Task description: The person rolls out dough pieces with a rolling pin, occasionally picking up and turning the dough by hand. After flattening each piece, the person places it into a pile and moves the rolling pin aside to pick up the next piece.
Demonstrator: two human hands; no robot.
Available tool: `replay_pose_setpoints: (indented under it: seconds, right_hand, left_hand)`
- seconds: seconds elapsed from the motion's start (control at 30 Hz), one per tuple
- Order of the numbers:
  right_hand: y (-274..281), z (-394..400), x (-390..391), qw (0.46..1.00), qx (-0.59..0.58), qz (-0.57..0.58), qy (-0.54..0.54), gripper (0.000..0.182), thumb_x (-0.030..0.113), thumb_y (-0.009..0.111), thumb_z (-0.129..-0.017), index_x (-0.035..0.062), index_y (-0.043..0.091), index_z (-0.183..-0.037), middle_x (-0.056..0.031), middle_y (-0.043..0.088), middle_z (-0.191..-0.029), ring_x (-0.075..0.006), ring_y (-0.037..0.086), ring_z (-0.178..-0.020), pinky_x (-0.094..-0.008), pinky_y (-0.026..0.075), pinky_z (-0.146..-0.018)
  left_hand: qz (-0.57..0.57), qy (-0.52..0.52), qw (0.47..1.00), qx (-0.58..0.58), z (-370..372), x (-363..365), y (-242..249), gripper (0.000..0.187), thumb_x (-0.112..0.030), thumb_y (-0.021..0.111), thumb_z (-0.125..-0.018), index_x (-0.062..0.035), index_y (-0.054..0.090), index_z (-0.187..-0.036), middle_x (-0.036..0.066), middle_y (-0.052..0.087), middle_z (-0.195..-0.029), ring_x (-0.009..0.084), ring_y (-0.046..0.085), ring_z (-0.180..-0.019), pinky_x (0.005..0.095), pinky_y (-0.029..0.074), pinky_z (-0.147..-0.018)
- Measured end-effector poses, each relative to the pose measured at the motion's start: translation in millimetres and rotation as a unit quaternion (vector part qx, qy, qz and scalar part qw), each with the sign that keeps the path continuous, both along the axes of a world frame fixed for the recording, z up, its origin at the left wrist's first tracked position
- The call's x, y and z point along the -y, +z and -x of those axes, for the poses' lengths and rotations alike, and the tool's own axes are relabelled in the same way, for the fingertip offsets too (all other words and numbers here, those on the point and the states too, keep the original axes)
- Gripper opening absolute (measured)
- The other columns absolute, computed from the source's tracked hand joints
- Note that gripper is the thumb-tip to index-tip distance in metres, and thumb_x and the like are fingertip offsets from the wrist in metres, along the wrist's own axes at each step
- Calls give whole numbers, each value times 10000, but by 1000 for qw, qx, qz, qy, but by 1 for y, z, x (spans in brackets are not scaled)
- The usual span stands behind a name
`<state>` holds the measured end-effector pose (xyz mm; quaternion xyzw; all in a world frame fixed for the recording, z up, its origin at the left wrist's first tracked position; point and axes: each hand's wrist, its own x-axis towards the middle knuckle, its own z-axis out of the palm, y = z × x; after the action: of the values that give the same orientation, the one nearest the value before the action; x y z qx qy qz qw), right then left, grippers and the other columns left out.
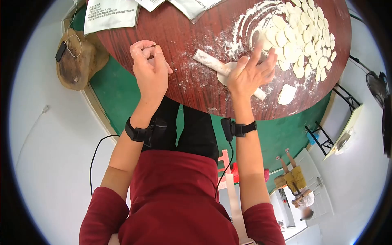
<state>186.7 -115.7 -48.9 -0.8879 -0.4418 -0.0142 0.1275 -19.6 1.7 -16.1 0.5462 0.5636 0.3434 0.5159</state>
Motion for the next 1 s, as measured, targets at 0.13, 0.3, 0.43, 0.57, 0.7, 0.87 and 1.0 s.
replay_pose_setpoints:
  seconds: [0.13, 0.3, 0.43, 0.57, 0.7, 0.87, 1.0]
  right_hand:
    - [2, -16, -18, 997, -15, -63, -52, 663, 313, 455, -1044, 157, 330, -1676, -257, 173, -1698, -465, 144, -1584, -705, 113, -1201]
    - [3, 28, 18, 1000, -10, 3, -5, 639, 324, 457, -1038, 161, 393, -1652, -249, 236, -1697, -430, 178, -1597, -694, 126, -1199]
    - [-4, 11, 3, 999, -7, -20, -23, 644, 315, 460, -1038, 182, 377, -1662, -245, 245, -1698, -419, 181, -1600, -683, 135, -1204]
    - [1, 44, 33, 1000, -23, 13, 7, 643, 360, 467, -1054, 193, 363, -1666, -248, 242, -1709, -426, 199, -1597, -663, 130, -1215]
    - [-7, 70, 74, 998, -33, -29, 46, 642, 394, 482, -1061, 147, 384, -1645, -259, 267, -1695, -442, 226, -1578, -645, 131, -1221]
    - [-2, 73, 104, 990, -105, -19, 94, 835, 348, 760, -940, 36, 375, -1612, -254, 302, -1652, -451, 328, -1493, -591, 228, -1207]
    - [2, 55, 115, 981, -124, -63, 133, 747, 338, 825, -885, 103, 517, -1524, -146, 464, -1485, -364, 450, -1385, -554, 298, -1165]
  left_hand:
    - [-17, -15, 1000, 5, 7, 1, -2, 212, -64, 535, -1076, 13, 403, -1223, 138, 665, -841, 137, 609, -513, 275, 482, -495]
    - [22, 11, 1000, -2, -1, -1, 5, 199, -65, 537, -1084, 5, 420, -1230, 94, 612, -803, 129, 573, -540, 280, 486, -518]
    - [-9, -19, 1000, 4, 2, 5, 1, 207, -71, 545, -1086, 7, 422, -1233, 95, 614, -806, 124, 573, -547, 277, 476, -511]
    - [0, -13, 1000, 5, -4, 4, 1, 225, -69, 566, -1079, 3, 427, -1241, 95, 617, -826, 114, 560, -546, 270, 473, -511]
    - [-29, -17, 999, -36, -11, 8, 1, 225, -93, 676, -1019, -27, 535, -1180, 53, 644, -829, 98, 608, -676, 249, 470, -592]
    - [-107, -170, 977, -75, -30, 12, 3, 147, -82, 734, -983, -37, 665, -1104, 2, 626, -874, 77, 582, -700, 237, 479, -631]
    - [-118, -306, 935, -132, -60, 24, 1, 265, -80, 792, -869, -82, 737, -1128, 75, 666, -1005, 221, 659, -843, 339, 534, -734]
